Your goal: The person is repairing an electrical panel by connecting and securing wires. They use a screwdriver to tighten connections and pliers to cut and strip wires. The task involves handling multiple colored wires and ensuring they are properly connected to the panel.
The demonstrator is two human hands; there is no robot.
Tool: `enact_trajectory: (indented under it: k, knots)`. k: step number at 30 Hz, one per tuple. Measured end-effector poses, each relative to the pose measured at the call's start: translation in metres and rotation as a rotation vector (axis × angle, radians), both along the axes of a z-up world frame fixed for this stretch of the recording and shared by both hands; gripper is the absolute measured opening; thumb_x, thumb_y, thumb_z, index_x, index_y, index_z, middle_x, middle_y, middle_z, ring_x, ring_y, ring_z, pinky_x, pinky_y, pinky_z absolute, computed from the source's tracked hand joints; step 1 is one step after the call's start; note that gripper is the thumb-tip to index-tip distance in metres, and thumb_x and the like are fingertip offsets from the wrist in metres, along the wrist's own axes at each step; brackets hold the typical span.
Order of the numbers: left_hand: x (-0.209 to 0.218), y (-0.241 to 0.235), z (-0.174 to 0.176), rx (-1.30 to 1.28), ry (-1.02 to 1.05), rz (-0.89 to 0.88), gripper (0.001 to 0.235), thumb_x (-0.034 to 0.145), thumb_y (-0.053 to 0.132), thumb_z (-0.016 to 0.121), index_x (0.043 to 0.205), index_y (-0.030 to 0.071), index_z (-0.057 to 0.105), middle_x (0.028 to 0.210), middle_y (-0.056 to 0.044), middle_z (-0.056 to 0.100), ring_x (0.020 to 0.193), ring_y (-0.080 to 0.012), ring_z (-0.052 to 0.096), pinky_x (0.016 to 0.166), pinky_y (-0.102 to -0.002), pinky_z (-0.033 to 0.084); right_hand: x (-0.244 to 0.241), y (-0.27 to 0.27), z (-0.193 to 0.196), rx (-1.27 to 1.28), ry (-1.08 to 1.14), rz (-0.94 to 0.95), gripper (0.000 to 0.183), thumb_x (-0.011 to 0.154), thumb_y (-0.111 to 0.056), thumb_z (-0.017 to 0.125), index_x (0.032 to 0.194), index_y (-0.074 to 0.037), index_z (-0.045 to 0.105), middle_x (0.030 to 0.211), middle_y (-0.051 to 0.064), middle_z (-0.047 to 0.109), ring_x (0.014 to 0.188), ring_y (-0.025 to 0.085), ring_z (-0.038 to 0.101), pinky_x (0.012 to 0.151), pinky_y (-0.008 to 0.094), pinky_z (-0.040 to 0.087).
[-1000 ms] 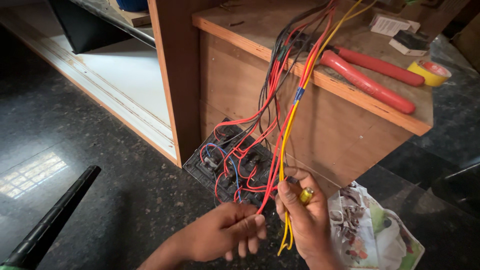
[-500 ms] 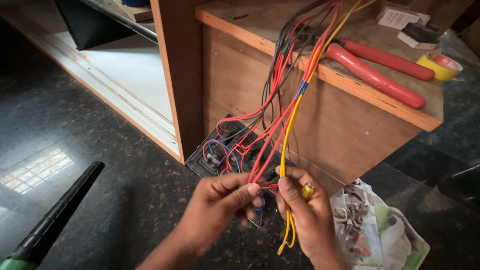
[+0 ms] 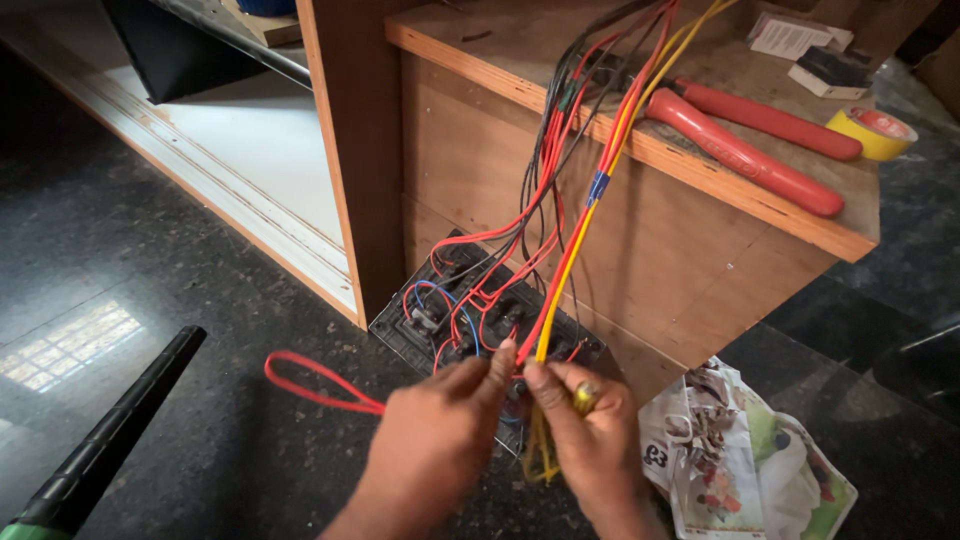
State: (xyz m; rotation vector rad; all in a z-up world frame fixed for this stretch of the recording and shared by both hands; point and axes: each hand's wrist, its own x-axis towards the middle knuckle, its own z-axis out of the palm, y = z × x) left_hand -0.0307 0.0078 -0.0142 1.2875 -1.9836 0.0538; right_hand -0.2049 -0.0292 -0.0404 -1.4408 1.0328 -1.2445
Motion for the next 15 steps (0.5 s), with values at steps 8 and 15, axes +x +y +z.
enact_trajectory:
  k: [8, 15]
  knots:
    - [-0.007, 0.001, -0.006, 0.048, 0.038, 0.001, 0.056, 0.082, 0.005, 0.063, 0.138, 0.001, 0.059, 0.099, -0.010, 0.070, 0.085, -0.0305, 0.071, 0.063, -0.042, 0.056, 0.006, 0.011, 0.009, -0.108, 0.374, -0.139, 0.024, 0.098, -0.017, 0.066, 0.094, 0.001, 0.082, 0.061, 0.014, 0.056, 0.060, 0.013, 0.043, 0.050, 0.033, 0.040]
    - [-0.002, 0.000, -0.001, 0.186, 0.069, -0.025, 0.060, 0.080, 0.007, 0.066, 0.140, 0.003, 0.057, 0.100, -0.010, 0.071, 0.084, -0.0319, 0.070, 0.065, -0.042, 0.057, 0.023, 0.021, 0.001, -0.216, 0.642, -0.071, 0.052, 0.080, -0.004, 0.064, 0.132, -0.009, 0.059, 0.083, 0.020, 0.076, 0.084, 0.040, 0.075, 0.066, 0.048, 0.058]
